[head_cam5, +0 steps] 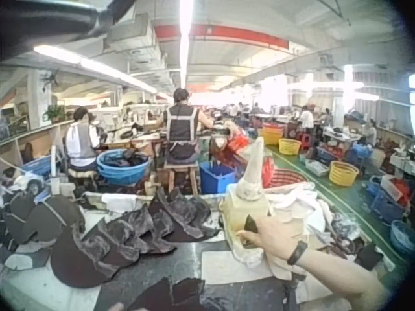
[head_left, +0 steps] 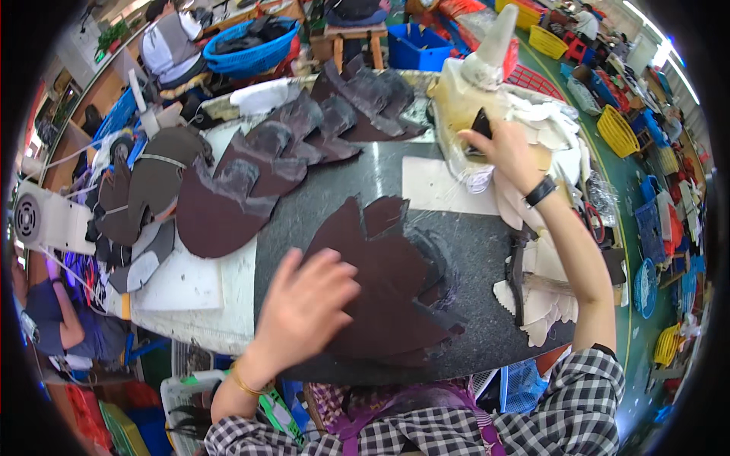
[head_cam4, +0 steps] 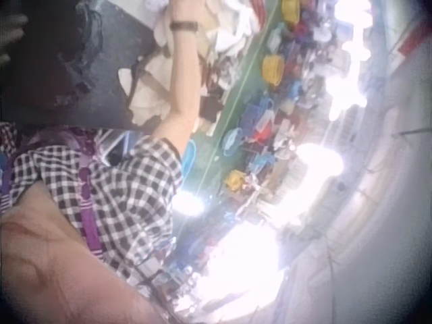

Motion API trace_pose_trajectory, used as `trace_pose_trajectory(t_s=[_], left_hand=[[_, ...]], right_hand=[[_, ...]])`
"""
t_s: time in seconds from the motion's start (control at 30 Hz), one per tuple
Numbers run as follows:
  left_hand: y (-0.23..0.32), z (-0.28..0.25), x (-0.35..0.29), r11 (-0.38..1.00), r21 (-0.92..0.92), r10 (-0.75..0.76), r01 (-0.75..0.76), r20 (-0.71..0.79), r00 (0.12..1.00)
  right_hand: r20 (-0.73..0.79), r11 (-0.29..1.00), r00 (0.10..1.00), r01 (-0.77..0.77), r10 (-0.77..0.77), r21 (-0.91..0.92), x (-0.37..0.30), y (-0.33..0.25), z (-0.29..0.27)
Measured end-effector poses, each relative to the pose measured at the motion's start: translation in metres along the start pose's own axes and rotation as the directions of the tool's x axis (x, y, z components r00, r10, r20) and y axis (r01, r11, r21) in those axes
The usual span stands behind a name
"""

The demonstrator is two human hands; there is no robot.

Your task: The person adheres reinforcement strips onto shoe upper components by hand. The person then applies glue onto the edges of leather shoe pieces using an applicator tool and stacks the glued pieces onto the work surface.

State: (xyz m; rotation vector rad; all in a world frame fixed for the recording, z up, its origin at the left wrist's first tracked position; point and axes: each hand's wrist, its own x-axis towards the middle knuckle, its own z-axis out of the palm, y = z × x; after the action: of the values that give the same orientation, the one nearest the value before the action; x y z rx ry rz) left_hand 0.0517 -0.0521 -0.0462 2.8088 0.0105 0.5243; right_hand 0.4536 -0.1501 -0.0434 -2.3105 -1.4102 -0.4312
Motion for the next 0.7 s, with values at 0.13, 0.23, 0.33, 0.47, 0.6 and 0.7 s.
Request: trace_pose_trajectory(t_s=[0.13,0.23,0.33,0.47,0.6,0.7], left_hand=[[0.029,0.015,0.011,0.989,-0.149,0.051,-0.022,0.191,0.98],[0.017,0.019,0.006,0.994,-0.111,0.05,-0.023,0.253,0.966],[0.009,0.016,0.011,0.981,-0.162,0.148,-0.106,0.276,0.95],[0.011,0.007,0.02,0.974,-0.214,0.152,-0.075,0.372,0.916],[0.004,0.003,0.02,0.939,-0.342,0.175,-0.027,0.41,0.895],[0.006,-0.004,0.023,0.958,-0.281,0.198,-0.062,0.485,0.852]], right_hand=[[-0.014,0.885,0.976,-0.191,0.217,0.425,0.009,0.01,-0.015],[0.493,0.467,0.864,-0.479,0.102,0.743,-0.018,-0.056,-0.043],[0.591,0.513,0.691,-0.358,-0.417,0.781,-0.028,-0.084,-0.035],[0.608,0.444,0.711,-0.444,-0.353,0.778,-0.013,-0.086,-0.036],[0.574,0.454,0.711,-0.388,-0.406,0.802,-0.021,-0.078,-0.041],[0.604,0.473,0.765,-0.455,-0.226,0.754,-0.033,-0.063,-0.055]])
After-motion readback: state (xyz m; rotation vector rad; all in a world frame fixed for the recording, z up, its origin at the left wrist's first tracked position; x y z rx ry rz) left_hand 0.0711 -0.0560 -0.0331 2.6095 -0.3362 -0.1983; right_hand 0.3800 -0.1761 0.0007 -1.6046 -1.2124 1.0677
